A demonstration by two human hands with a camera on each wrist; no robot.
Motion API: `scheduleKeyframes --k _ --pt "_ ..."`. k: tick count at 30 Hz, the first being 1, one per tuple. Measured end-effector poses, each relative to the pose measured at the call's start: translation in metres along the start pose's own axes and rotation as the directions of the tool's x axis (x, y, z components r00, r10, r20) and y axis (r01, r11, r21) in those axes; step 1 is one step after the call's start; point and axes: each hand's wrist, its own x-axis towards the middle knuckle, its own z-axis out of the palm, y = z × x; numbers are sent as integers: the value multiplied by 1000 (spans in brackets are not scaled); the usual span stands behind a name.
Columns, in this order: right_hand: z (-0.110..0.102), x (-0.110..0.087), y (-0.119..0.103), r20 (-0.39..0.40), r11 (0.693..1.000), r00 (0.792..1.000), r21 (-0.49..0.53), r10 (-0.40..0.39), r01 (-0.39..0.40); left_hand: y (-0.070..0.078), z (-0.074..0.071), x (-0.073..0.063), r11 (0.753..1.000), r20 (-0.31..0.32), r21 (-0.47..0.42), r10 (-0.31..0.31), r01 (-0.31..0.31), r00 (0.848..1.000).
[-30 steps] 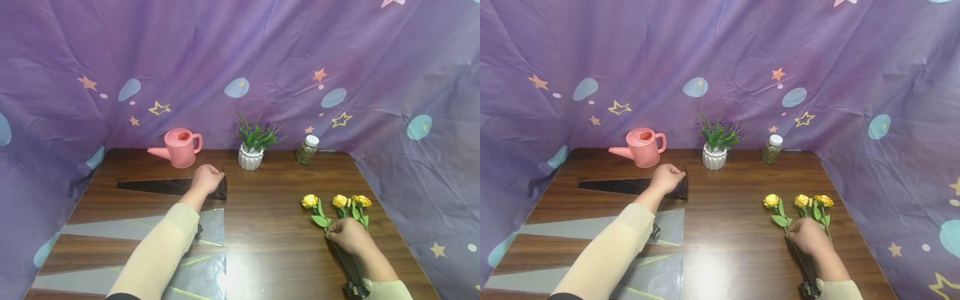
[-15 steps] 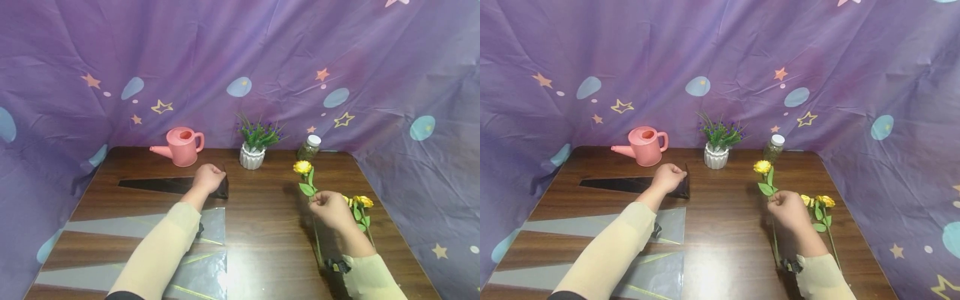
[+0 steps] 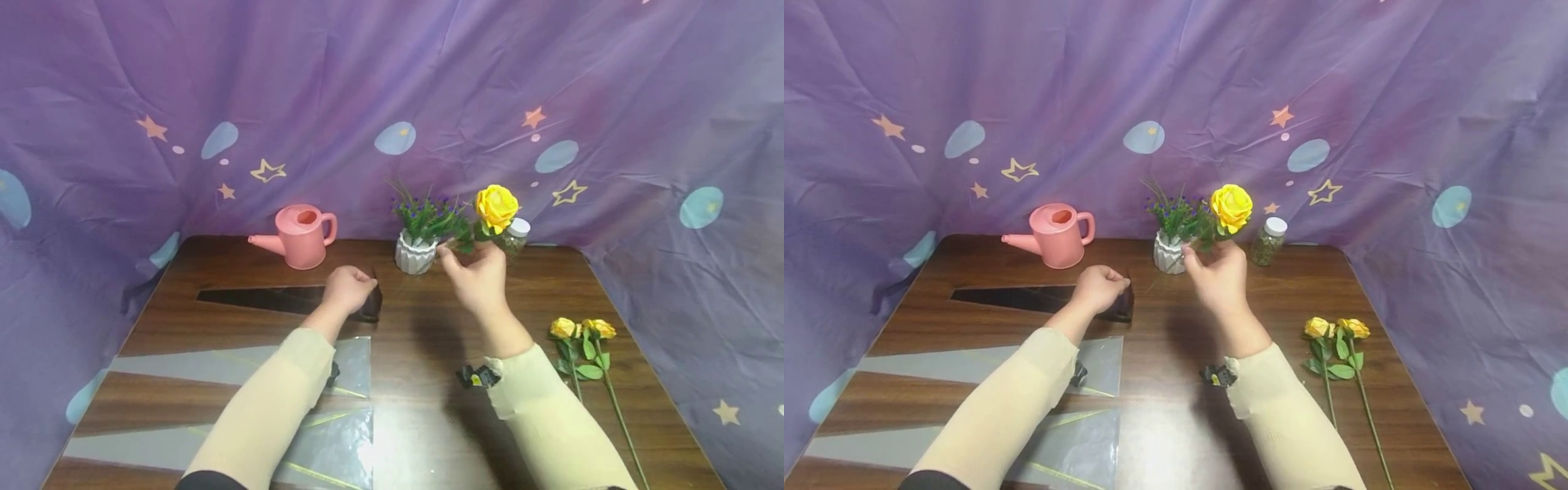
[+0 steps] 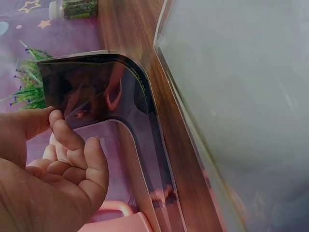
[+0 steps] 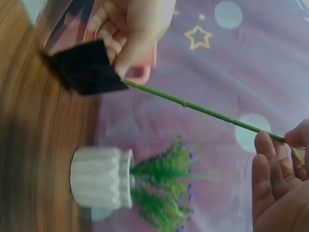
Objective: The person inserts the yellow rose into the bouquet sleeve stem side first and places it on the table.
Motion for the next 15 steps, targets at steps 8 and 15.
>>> scheduleKeyframes --k 8,15 --pt "29 -3 9 26 995 995 -37 -92 93 1 -1 1 1000 -13 4 31 -31 999" --pt "42 -5 26 62 989 994 -109 -95 102 5 -2 1 999 -23 -15 35 -35 999"
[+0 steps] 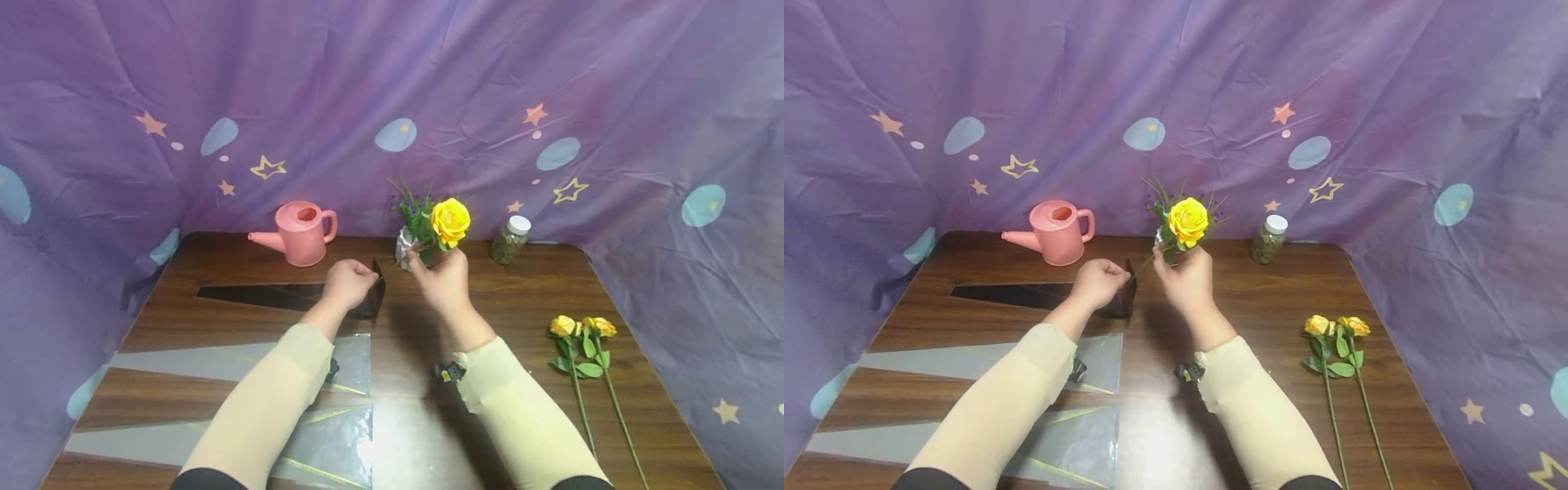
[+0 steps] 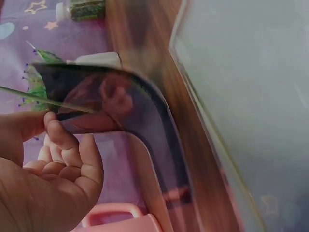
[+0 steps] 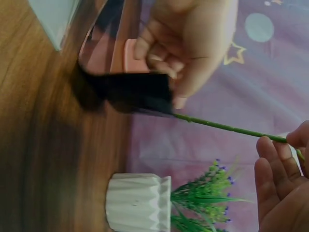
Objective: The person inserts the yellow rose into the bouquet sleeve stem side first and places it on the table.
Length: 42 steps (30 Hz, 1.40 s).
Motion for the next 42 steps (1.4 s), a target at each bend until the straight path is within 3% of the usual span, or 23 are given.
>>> scheduleKeyframes --k 9,20,25,29,33,37,42 --pt "7 -5 8 -9 990 996 -106 88 -89 17 -3 -5 995 -42 -78 53 -56 998" --pt "28 -14 23 -84 981 979 59 188 -183 31 -3 -9 977 -107 -146 143 -158 984" --pt "33 -18 29 -88 982 978 -22 187 -189 33 -1 -9 963 -134 -168 190 -211 973" --pt "28 -18 26 -58 971 971 -41 232 -235 30 -1 -8 964 -131 -173 179 -200 975" --pt "23 -15 20 -80 965 962 44 261 -258 29 -3 -7 966 -137 -159 182 -203 974" --pt "22 -11 16 -150 970 959 68 242 -235 29 -4 -5 964 -136 -139 208 -226 969" --pt "25 -10 15 -166 965 953 110 254 -238 30 -3 -4 955 -138 -138 244 -262 960"
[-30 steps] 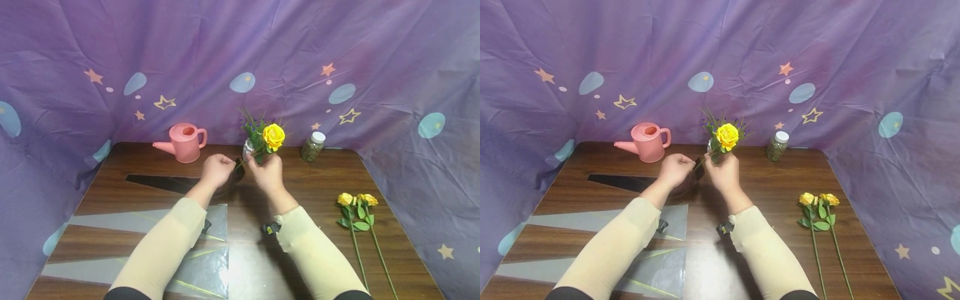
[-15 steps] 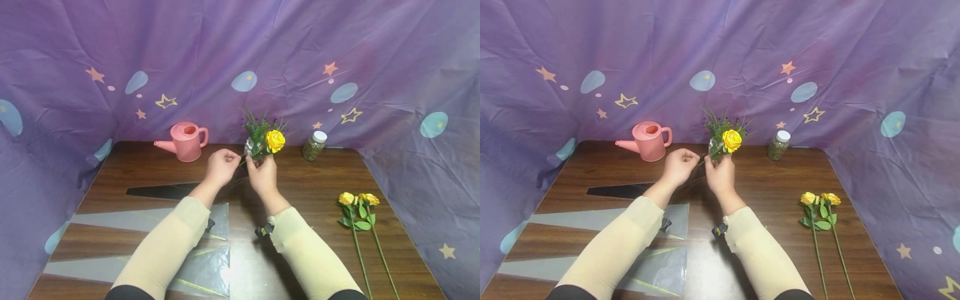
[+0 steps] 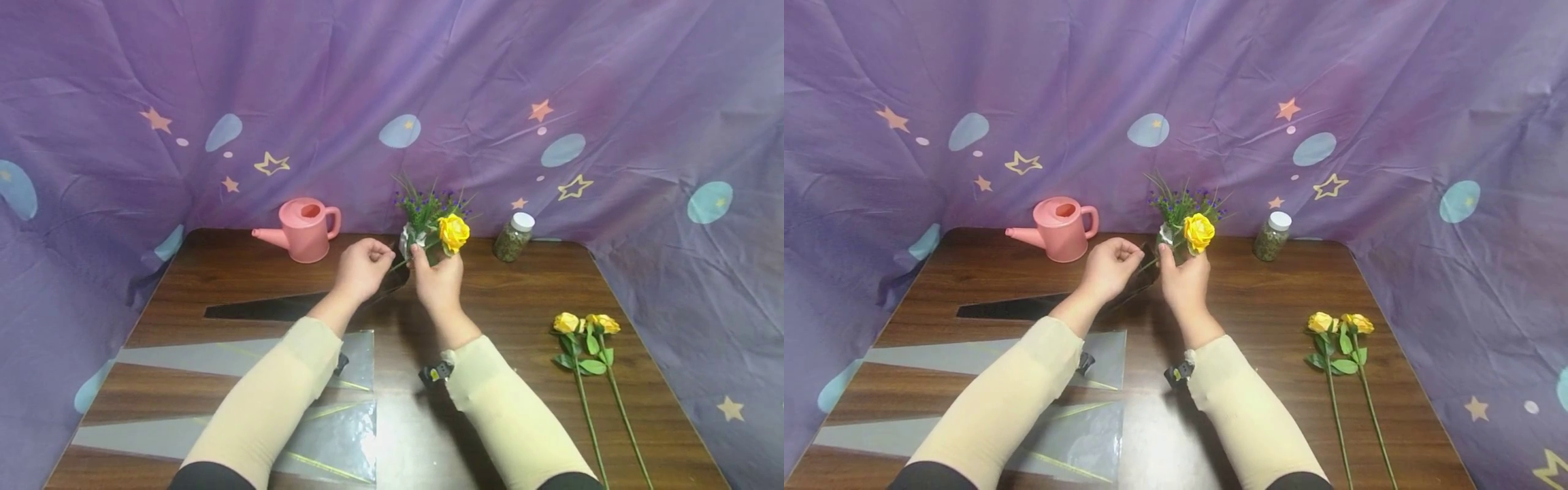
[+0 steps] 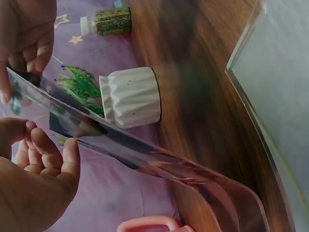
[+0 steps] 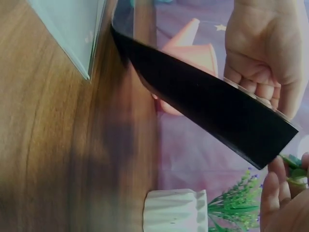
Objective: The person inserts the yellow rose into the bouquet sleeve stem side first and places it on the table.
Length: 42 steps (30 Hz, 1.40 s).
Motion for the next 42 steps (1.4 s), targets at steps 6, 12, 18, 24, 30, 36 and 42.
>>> scheduleKeyframes --k 6,12,18,24,30,36,42 --pt "3 -3 2 -65 998 998 -54 -18 15 2 2 -2 1000 -1 -20 14 -14 1000" --pt "2 -4 5 -143 986 977 -65 -161 153 4 3 -1 999 -4 -4 36 -36 999" --pt "-6 -4 13 -78 948 951 -136 -300 288 6 3 0 998 -4 -4 67 -67 998" --pt "-11 -6 17 15 942 957 -175 -290 288 6 5 -1 998 -9 -9 58 -58 998" --pt "-16 -12 18 116 956 960 -115 -257 270 6 5 -1 999 -30 -25 43 -43 999" --pt "-19 -18 22 151 936 954 -203 -259 286 5 5 0 999 -54 -29 42 -44 998" --pt "-19 -26 26 175 938 946 -172 -271 301 4 4 -1 999 -70 -26 44 -46 997"
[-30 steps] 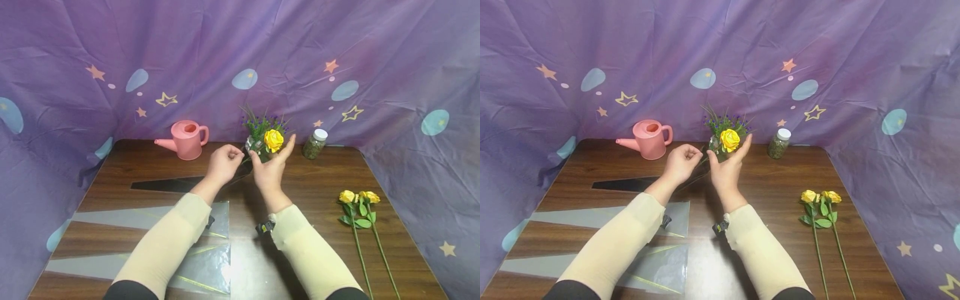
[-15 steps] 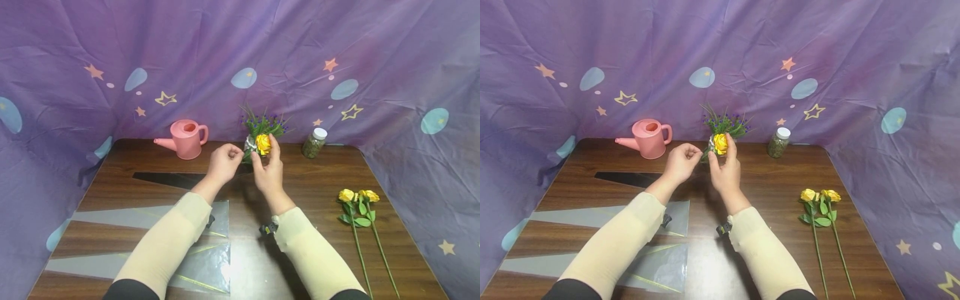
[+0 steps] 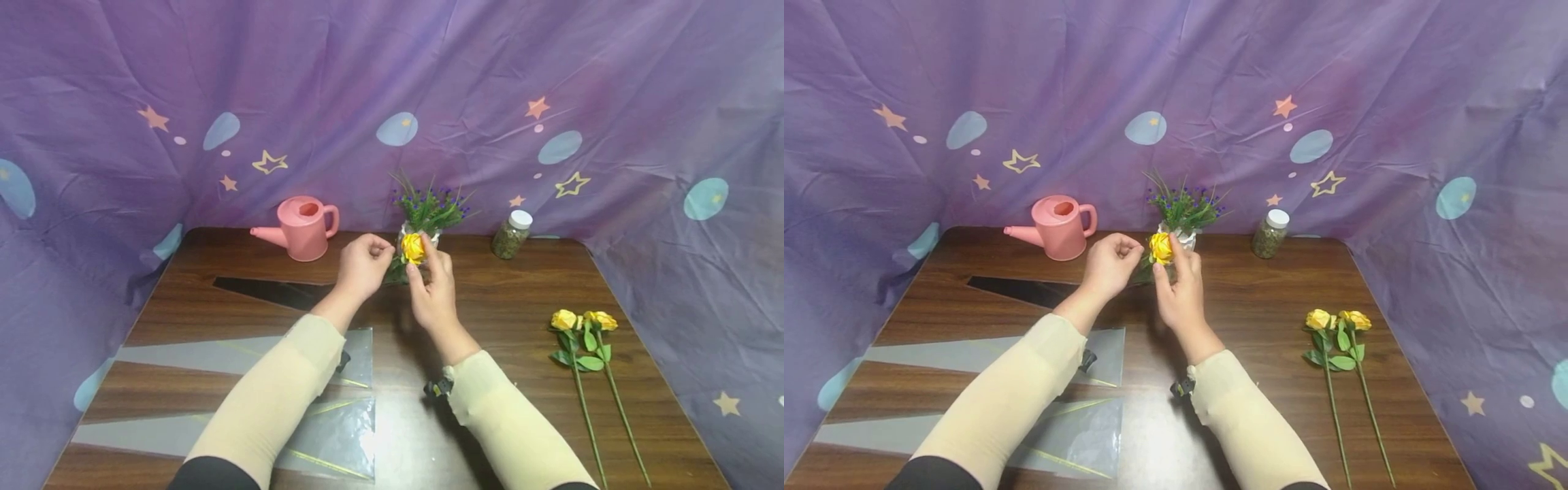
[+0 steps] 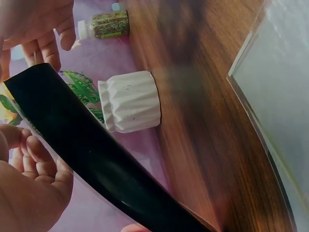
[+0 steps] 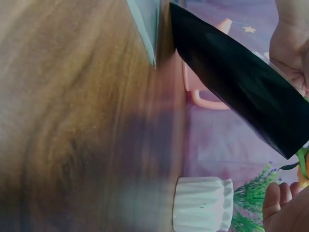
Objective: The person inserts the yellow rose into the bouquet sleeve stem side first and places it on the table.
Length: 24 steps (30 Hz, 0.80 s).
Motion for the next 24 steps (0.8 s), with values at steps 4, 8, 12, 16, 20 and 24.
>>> scheduleKeyframes --k 4,8,12,16,20,24 --pt "1 -3 0 -22 999 1000 31 12 -12 0 -2 -1 1000 -7 5 -8 8 1000" --pt "-2 2 -2 -47 1000 999 23 -12 13 1 -4 -2 1000 4 5 -21 21 1000" --pt "-4 7 -3 -43 1000 999 9 -21 21 2 -7 -3 1000 22 17 -17 17 1000" --pt "-5 10 -3 -21 1000 1000 -19 10 -10 4 -10 -4 999 38 47 -6 4 999" --pt "-5 12 -2 -14 998 1000 -53 16 -16 7 -12 -5 998 68 62 -9 5 998" --pt "-4 11 -1 -18 996 1000 -90 -20 19 6 -14 -6 997 98 73 -26 18 995"
